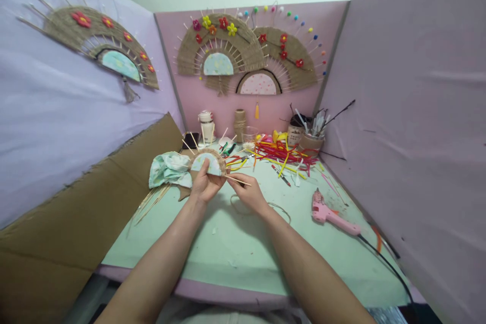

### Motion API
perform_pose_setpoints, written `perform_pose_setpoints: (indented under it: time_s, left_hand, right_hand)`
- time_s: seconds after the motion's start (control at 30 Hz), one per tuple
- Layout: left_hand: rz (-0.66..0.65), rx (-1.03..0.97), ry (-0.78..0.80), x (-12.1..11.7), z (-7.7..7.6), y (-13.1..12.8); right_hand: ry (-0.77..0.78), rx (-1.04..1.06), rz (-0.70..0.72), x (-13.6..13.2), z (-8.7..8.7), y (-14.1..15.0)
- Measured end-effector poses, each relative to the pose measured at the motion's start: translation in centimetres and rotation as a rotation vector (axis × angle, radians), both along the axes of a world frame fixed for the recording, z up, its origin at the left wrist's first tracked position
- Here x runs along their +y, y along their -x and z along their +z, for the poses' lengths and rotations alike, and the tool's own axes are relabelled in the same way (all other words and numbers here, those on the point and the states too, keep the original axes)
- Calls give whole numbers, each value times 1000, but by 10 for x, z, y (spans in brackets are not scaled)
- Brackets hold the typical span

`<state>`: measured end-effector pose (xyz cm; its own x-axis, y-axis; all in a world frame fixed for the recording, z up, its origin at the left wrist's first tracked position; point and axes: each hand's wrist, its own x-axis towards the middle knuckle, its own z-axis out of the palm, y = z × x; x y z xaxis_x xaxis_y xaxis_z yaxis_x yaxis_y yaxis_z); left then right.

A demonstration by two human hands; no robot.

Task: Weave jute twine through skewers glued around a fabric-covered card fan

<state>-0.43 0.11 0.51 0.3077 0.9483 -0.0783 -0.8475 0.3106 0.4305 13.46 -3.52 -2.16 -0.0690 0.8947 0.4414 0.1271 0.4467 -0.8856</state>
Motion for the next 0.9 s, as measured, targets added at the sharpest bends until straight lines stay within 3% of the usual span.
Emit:
perform_pose_setpoints:
  time_s: [0.2,0.37,0.47,0.6,0.67,0.73,0.8,0.9]
  left_hand:
    - [6,5,4,3,-2,3]
    - [71,-6,21,5,-1,5]
    - [157,9,2,5,1,4]
    - [349,57,-44,4,0,1]
    - [420,69,-63,5,-1,1]
    - [448,58,-60,6,-2,2]
    - [433,30,-41,6,-2,2]
    - [347,-5,9,5,-1,0]
  right_hand:
    - [34,-30,26,1,6,-3]
    - [254,24,-3,9,11,-23]
    - [328,155,-63,14,16,-38]
    - [245,190,-91,9,22,-38]
    - [201,88,-48,2,22,-28]
    - [202,-40,79,-5,20,-14]
    - [219,-114,201,-8,14,-2]
    - [232,-172,242,-5,3,7]
